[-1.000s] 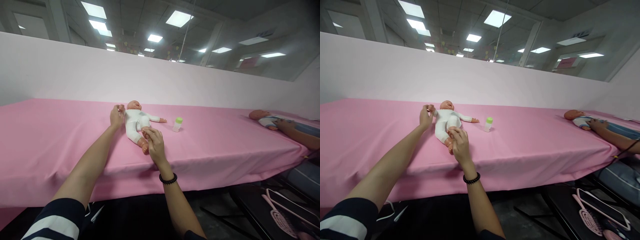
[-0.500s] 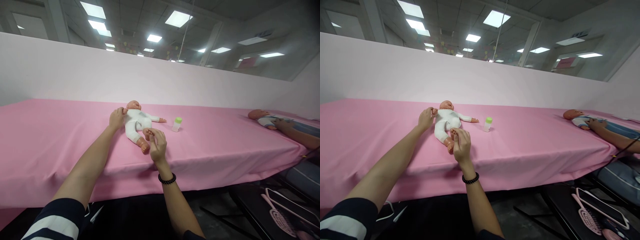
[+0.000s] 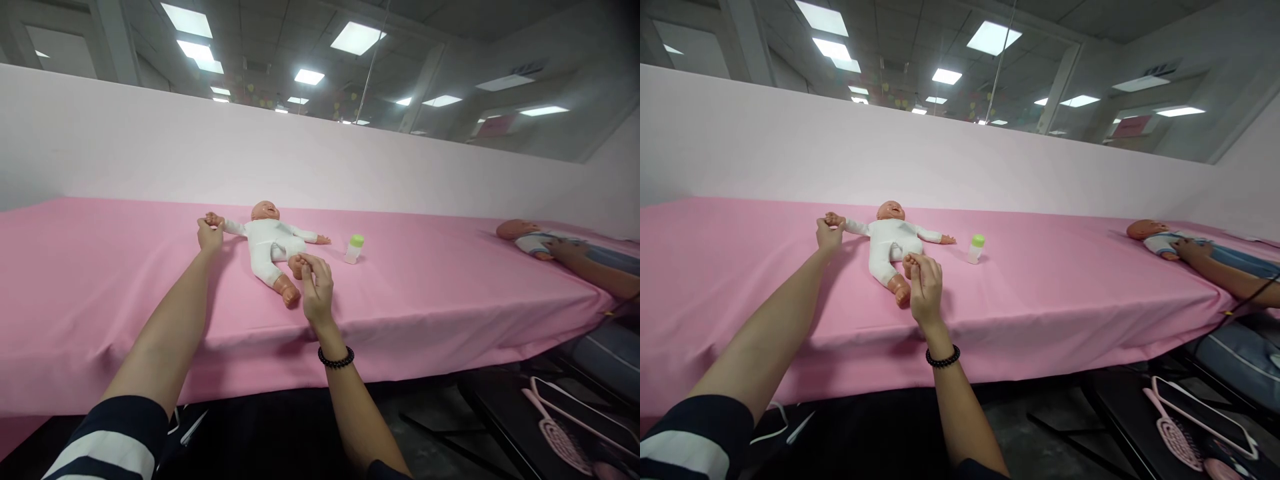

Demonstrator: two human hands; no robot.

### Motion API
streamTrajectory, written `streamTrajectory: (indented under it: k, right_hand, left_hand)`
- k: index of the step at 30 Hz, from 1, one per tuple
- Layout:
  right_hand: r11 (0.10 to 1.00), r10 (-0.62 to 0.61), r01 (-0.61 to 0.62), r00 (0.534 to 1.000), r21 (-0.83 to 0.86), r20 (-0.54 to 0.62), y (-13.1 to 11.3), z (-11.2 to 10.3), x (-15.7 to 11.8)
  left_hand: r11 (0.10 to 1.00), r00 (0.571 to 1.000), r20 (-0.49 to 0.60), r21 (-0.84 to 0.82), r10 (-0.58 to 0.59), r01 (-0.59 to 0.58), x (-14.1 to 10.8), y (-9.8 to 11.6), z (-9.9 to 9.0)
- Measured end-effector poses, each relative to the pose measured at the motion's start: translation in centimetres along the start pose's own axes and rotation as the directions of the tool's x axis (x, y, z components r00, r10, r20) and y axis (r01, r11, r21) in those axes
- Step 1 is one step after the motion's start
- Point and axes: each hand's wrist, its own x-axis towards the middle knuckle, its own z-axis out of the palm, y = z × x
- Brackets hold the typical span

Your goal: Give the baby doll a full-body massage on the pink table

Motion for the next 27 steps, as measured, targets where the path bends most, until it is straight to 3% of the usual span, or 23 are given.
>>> streamTrajectory:
  k: [2,3,5,7,8,10,12,14,16,18,20,22,24,27]
  right_hand:
    - [0.995,-0.087,0.091,0.990,-0.034,0.114,-0.2,0.2,0.1]
    - [0.991,-0.121,0.130,0.977,-0.041,0.176,-0.2,0.3,0.1]
    - [0.982,-0.163,0.183,0.947,-0.049,0.276,-0.1,0.7,0.2]
    - [0.977,-0.175,0.203,0.931,-0.056,0.321,0.1,1.1,0.2]
    - [0.977,-0.175,0.204,0.929,-0.058,0.327,0.2,1.3,0.3]
    - [0.979,-0.163,0.193,0.930,-0.059,0.328,0.4,1.4,0.4]
    - [0.982,-0.151,0.179,0.934,-0.058,0.324,0.2,1.5,0.4]
    - [0.985,-0.146,0.168,0.942,-0.048,0.301,-0.1,1.3,0.4]
    - [0.987,-0.139,0.154,0.963,-0.045,0.230,-0.6,1.0,0.2]
    - [0.992,-0.109,0.115,0.989,-0.059,0.096,-0.9,0.6,0.0]
    - [0.997,-0.049,0.046,0.998,-0.062,-0.041,-1.0,0.2,-0.2]
    - [0.999,0.024,-0.027,0.994,-0.030,-0.111,-0.9,-0.1,-0.3]
    - [0.997,0.075,-0.075,0.991,0.006,-0.112,-0.7,-0.3,-0.4]
    - [0.995,0.096,-0.095,0.994,0.015,-0.053,-0.5,-0.2,-0.5]
  left_hand:
    - [0.967,0.979,0.050,0.157,0.196,-0.202,-1.1,1.7,0.6]
    - [0.908,0.937,0.114,0.231,0.331,-0.349,-1.8,2.6,0.9]
    - [0.714,0.769,0.297,0.288,0.566,-0.638,-3.0,4.2,1.6]
    - [0.523,0.577,0.454,0.253,0.679,-0.814,-4.0,5.3,2.2]
    - [0.458,0.513,0.499,0.239,0.699,-0.856,-4.3,5.6,2.4]
    - [0.400,0.461,0.539,0.235,0.705,-0.886,-4.6,5.9,2.6]
    - [0.406,0.469,0.540,0.240,0.699,-0.882,-4.7,5.7,2.6]
    - [0.459,0.514,0.511,0.242,0.689,-0.855,-4.5,5.4,2.5]
    - [0.563,0.619,0.434,0.267,0.655,-0.782,-4.4,5.2,2.4]
    - [0.700,0.763,0.310,0.305,0.567,-0.645,-4.1,5.0,2.2]
    - [0.836,0.898,0.162,0.329,0.409,-0.440,-3.6,4.7,1.7]
    - [0.932,0.979,0.038,0.302,0.199,-0.201,-2.9,4.1,1.1]
    - [0.972,1.000,-0.001,0.237,-0.003,0.004,-2.2,3.0,0.3]
    - [0.953,0.975,0.031,0.221,-0.221,0.209,-1.2,1.2,-0.7]
